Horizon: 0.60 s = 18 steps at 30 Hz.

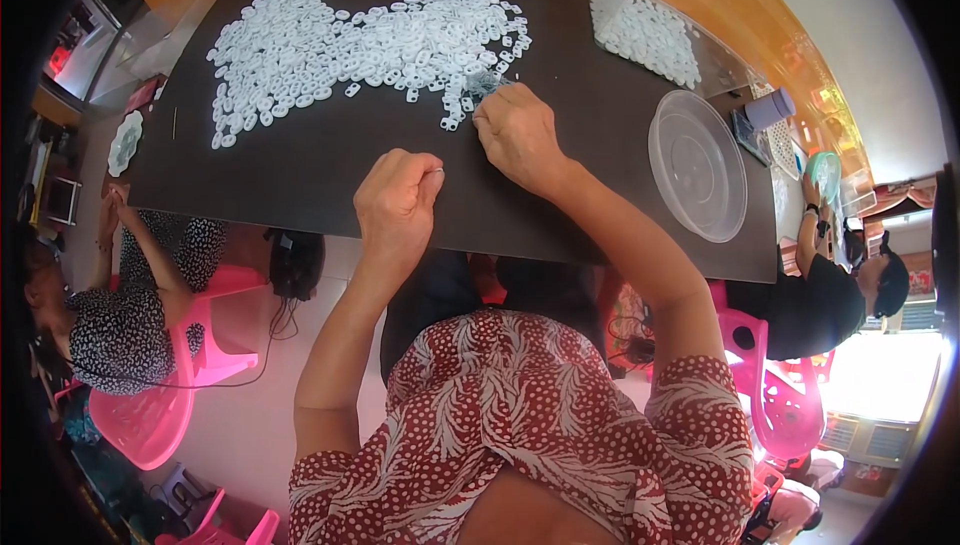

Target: Assembling small white plastic components by inserting metal pins into them at a workbench.

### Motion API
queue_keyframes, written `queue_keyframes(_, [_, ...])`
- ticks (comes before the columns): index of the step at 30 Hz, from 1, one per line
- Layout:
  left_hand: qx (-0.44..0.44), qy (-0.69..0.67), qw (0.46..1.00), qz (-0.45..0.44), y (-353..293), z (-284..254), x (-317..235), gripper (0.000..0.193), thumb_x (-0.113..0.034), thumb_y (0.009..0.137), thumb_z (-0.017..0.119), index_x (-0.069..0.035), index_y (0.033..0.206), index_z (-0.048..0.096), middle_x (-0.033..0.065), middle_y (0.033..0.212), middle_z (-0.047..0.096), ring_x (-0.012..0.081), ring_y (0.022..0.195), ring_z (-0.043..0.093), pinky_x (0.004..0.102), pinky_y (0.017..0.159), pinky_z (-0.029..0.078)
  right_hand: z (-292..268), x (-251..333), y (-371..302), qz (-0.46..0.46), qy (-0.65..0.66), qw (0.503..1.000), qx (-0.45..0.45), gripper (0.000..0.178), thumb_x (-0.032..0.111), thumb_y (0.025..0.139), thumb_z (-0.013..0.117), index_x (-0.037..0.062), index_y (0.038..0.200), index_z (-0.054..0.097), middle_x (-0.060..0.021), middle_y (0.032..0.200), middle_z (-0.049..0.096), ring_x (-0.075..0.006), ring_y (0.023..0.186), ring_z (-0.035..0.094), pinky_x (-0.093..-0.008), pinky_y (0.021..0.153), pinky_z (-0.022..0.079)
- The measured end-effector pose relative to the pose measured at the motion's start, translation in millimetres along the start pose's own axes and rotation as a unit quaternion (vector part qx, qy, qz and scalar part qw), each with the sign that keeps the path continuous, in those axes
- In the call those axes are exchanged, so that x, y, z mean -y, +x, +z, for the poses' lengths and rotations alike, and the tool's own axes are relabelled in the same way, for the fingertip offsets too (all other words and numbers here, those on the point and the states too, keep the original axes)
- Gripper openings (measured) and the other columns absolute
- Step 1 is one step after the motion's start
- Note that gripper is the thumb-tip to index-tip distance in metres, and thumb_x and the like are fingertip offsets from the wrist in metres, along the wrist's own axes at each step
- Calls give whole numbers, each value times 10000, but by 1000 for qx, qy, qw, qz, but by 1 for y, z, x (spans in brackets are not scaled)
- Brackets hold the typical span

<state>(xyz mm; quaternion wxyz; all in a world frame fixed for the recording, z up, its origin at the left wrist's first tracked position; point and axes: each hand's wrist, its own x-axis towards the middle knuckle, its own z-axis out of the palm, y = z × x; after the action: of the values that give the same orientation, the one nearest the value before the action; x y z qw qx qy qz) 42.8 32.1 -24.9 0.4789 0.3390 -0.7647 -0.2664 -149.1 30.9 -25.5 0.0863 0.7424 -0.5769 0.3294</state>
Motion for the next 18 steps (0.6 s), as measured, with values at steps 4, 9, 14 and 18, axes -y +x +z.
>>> queue_keyframes(4, [8, -4, 1000, 5, 0, -2, 1, 91, 46, 754, 635, 5, 831, 608, 66, 707, 544, 150, 619, 532, 252, 574, 427, -6, 0, 0, -4, 8, 1000, -2, 68, 36, 712, 652, 63, 764, 617, -83, 739, 561, -279, 741, 535, -392, 627, 433])
queue_keyframes(9, [8, -21, 1000, -6, -2, -3, 3, 83, 40, 763, 633, 9, 836, 608, 66, 715, 542, 150, 620, 529, 249, 574, 424, -8, 0, -2, -13, -24, 1000, 6, 102, 17, 693, 666, 72, 767, 623, -77, 732, 550, -278, 727, 528, -387, 620, 429])
queue_keyframes(14, [2, -28, 1000, -9, -1, -3, 2, 81, 31, 767, 634, 7, 839, 607, 67, 715, 545, 151, 620, 528, 253, 575, 423, -13, -2, -3, -22, -35, 999, 0, 111, 7, 682, 671, 71, 759, 624, -71, 721, 539, -272, 710, 521, -381, 609, 427])
queue_keyframes(18, [-14, -39, 999, -12, -1, -2, 1, 127, 42, 700, 656, -21, 792, 593, 79, 709, 559, 241, 655, 558, 329, 577, 440, -14, 2, -3, -14, -43, 999, 0, 120, 0, 683, 665, 82, 768, 641, -66, 718, 538, -260, 706, 523, -372, 603, 427])
